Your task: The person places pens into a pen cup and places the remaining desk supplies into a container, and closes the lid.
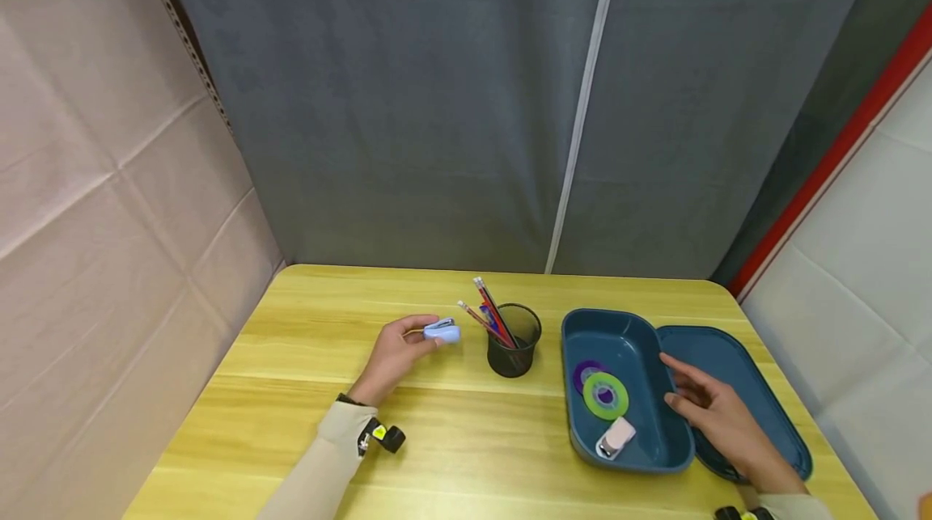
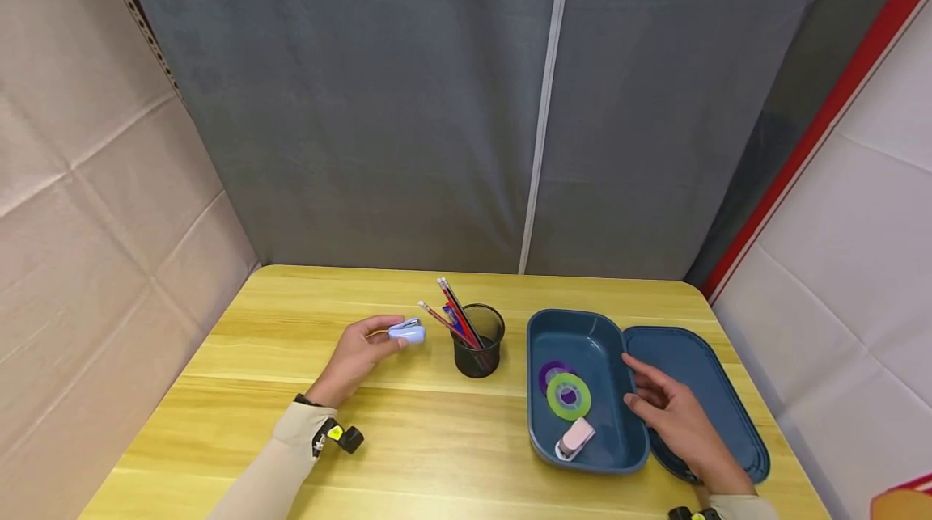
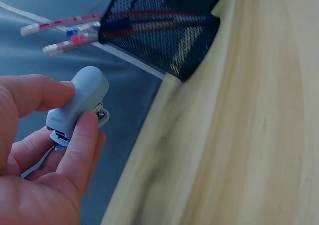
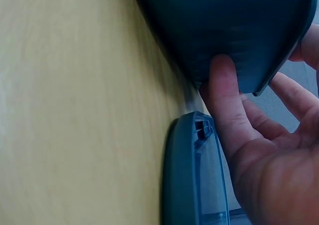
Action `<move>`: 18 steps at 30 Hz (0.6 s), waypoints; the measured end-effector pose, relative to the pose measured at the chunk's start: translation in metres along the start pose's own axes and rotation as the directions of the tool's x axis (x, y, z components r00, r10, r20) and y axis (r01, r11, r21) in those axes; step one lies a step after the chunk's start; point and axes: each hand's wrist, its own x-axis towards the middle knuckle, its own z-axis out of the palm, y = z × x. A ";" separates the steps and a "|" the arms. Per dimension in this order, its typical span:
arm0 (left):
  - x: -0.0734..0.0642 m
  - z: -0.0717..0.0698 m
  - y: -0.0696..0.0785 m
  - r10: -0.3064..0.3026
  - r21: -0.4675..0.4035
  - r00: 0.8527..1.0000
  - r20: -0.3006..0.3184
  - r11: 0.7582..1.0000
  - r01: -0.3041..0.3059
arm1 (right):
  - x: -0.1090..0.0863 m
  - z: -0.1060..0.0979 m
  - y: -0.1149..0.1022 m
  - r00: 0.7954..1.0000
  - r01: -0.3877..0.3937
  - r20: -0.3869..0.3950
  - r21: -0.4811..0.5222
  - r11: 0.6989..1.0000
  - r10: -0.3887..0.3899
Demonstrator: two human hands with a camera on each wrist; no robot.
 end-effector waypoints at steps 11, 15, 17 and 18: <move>-0.022 0.008 0.026 0.032 -0.115 0.997 0.063 0.993 -0.025 | 0.001 0.000 0.000 1.000 -0.009 0.004 -0.010 1.000 0.009; -0.029 0.014 0.035 0.063 -0.126 0.992 0.108 0.991 -0.049 | 0.001 0.000 0.000 1.000 -0.005 0.004 -0.016 1.000 0.005; -0.031 0.018 0.039 0.082 -0.123 0.988 0.130 0.990 -0.066 | 0.001 0.000 0.000 1.000 -0.005 0.003 -0.018 1.000 0.005; -0.032 0.020 0.041 0.091 -0.119 0.986 0.141 0.990 -0.074 | 0.001 0.000 0.000 1.000 -0.006 0.002 -0.018 1.000 0.006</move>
